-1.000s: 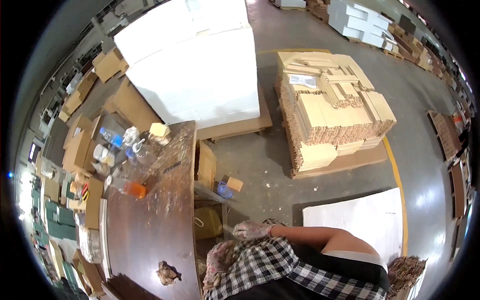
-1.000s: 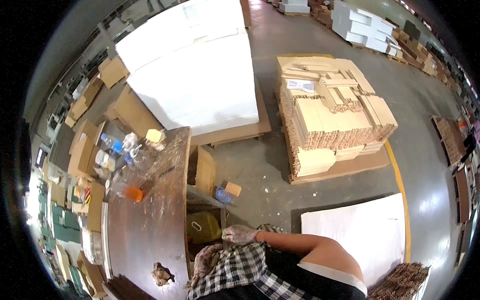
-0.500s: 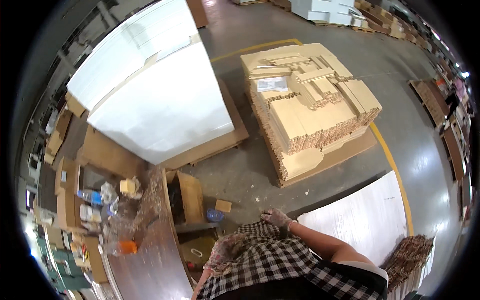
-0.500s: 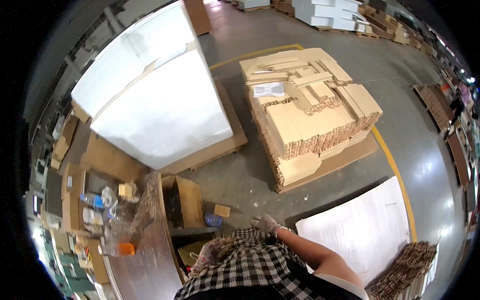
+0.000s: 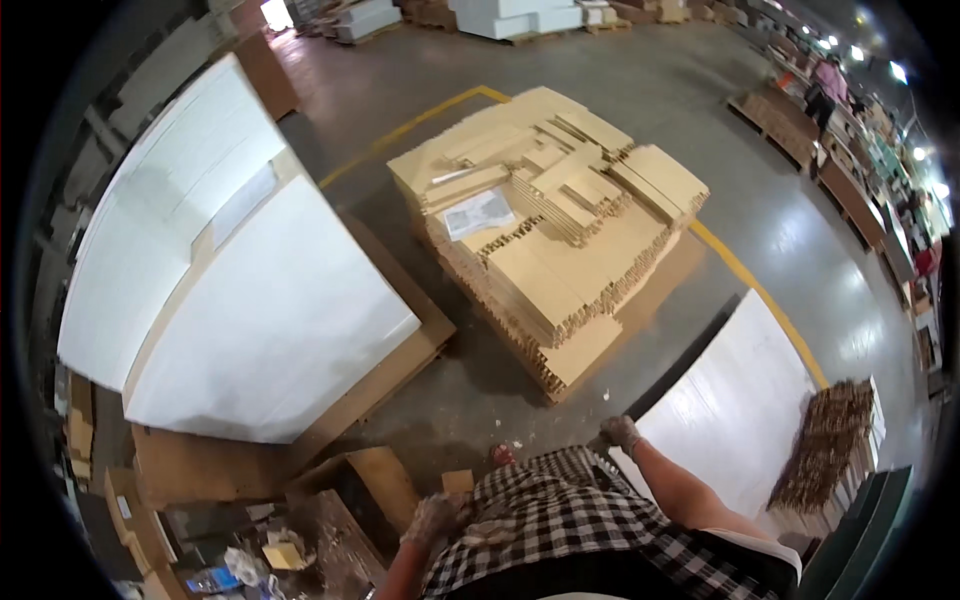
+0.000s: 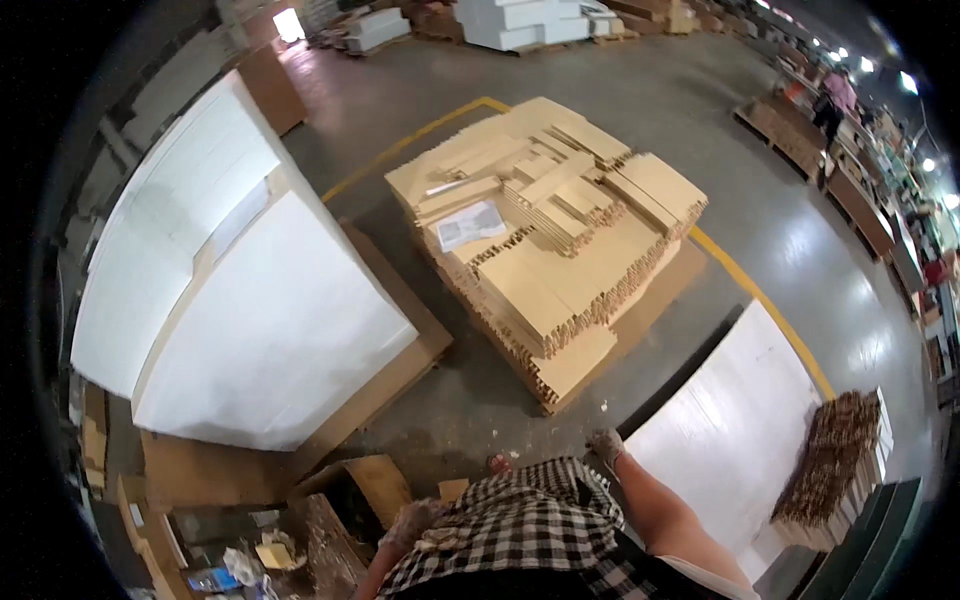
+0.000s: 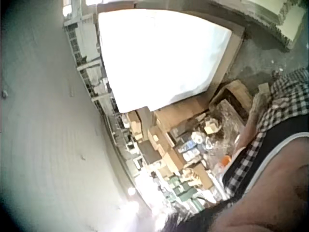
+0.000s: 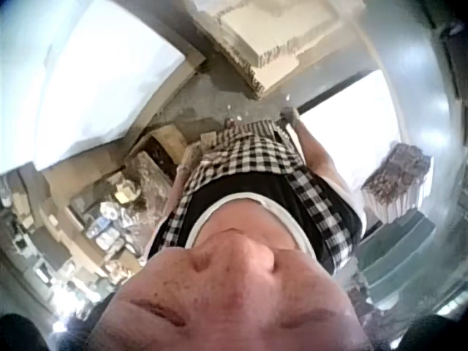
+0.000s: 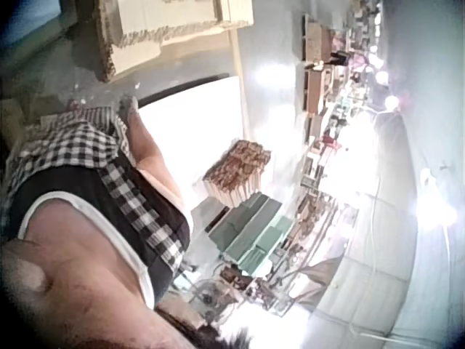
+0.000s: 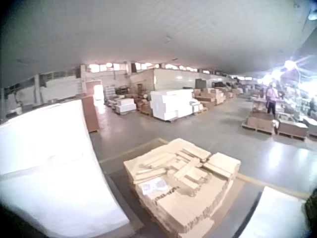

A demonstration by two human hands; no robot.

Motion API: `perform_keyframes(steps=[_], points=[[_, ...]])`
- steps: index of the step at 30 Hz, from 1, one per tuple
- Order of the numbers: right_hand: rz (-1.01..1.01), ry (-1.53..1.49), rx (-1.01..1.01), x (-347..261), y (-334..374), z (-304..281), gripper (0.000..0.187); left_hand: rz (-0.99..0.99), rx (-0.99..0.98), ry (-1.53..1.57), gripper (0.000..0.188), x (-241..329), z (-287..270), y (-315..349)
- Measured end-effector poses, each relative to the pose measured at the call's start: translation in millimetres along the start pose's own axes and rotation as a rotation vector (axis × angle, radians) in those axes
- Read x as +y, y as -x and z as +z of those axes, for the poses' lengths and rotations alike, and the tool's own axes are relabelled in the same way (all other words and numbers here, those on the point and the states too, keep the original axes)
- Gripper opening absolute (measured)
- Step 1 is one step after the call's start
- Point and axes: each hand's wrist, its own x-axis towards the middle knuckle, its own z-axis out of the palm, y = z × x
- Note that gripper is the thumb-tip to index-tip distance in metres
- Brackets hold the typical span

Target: The person arranges and stacks wooden slats onto a pallet by hand.

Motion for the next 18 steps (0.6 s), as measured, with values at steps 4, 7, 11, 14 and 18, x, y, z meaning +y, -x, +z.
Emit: perform_keyframes(steps=[4,7,11,14,18], points=[[0.779,-1.503,0.289,-48,15,-38,0.020,0.313,0.161,-0.102,0.024,12,-69,-72],[0.707,-1.117,0.287,-49,43,-35,0.021,0.286,0.074,-0.061,0.028,31,-114,-125],[1.258,-1.710,0.421,-2,95,-8,0.020,0.275,0.029,-0.113,0.029,65,-144,-174],[1.397,-1.677,0.463,44,125,34,0.016,0.261,-0.012,-0.079,0.031,90,-138,-195],[1.081,-1.278,0.199,122,120,86,0.014,0.243,-0.116,-0.134,0.032,136,-97,-227]])
